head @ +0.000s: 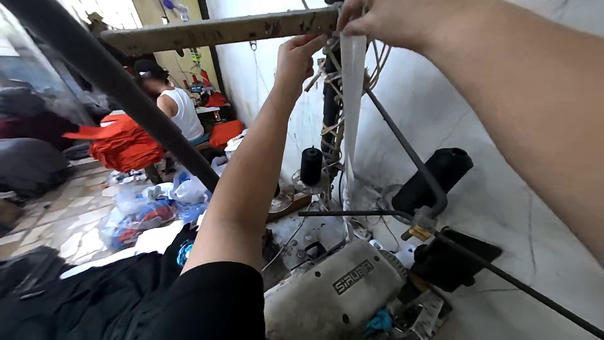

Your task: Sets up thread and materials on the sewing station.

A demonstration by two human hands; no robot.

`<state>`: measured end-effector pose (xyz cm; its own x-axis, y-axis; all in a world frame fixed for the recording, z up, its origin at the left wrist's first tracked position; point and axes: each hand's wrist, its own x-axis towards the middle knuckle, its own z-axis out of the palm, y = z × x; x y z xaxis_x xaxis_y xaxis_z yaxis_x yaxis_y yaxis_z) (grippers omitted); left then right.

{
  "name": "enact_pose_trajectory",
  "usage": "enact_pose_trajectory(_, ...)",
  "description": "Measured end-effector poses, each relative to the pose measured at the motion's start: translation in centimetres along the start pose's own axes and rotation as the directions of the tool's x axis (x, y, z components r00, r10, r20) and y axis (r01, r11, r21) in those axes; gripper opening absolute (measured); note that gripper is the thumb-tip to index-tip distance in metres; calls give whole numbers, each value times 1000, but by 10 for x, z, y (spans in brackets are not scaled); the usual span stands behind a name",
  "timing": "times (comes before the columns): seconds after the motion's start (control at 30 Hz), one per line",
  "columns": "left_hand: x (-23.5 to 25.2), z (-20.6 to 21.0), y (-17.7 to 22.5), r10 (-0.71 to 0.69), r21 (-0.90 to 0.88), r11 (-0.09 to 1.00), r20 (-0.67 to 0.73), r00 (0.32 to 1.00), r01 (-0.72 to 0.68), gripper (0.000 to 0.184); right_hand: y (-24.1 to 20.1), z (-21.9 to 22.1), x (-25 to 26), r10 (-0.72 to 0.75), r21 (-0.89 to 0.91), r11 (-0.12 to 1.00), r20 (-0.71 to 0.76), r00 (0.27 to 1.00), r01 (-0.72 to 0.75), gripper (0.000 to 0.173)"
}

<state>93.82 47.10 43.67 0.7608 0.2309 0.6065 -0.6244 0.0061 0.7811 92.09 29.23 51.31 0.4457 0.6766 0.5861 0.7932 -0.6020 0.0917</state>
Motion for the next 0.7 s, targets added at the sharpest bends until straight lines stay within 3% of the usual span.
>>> enact_pose_trajectory(0.07,0,0,1,-7,7,1000,8,1000,7,12,-6,8,5,-38,-122,992,29,999,42,25)
enact_pose_trajectory(0.17,0,0,5,-37,27,999,19,999,36,13,-16,21,7,19,-302,953,34,999,-8,28)
enact_pose_trajectory(0.37,-1,1,10,-57,49,997,31,998,55,14,-22,36,13,89,-370,925,-14,996,-88,33)
enact_pose_trajectory(0.57,-4,-5,12,-54,83,995,53,997,50,17,-15,32,12,168,-70,983,-35,985,-170,30)
enact_pose_trajectory(0.7,-22,-16,16,9,367,929,110,994,-49,36,-15,14,-7,175,80,981,19,984,-176,24)
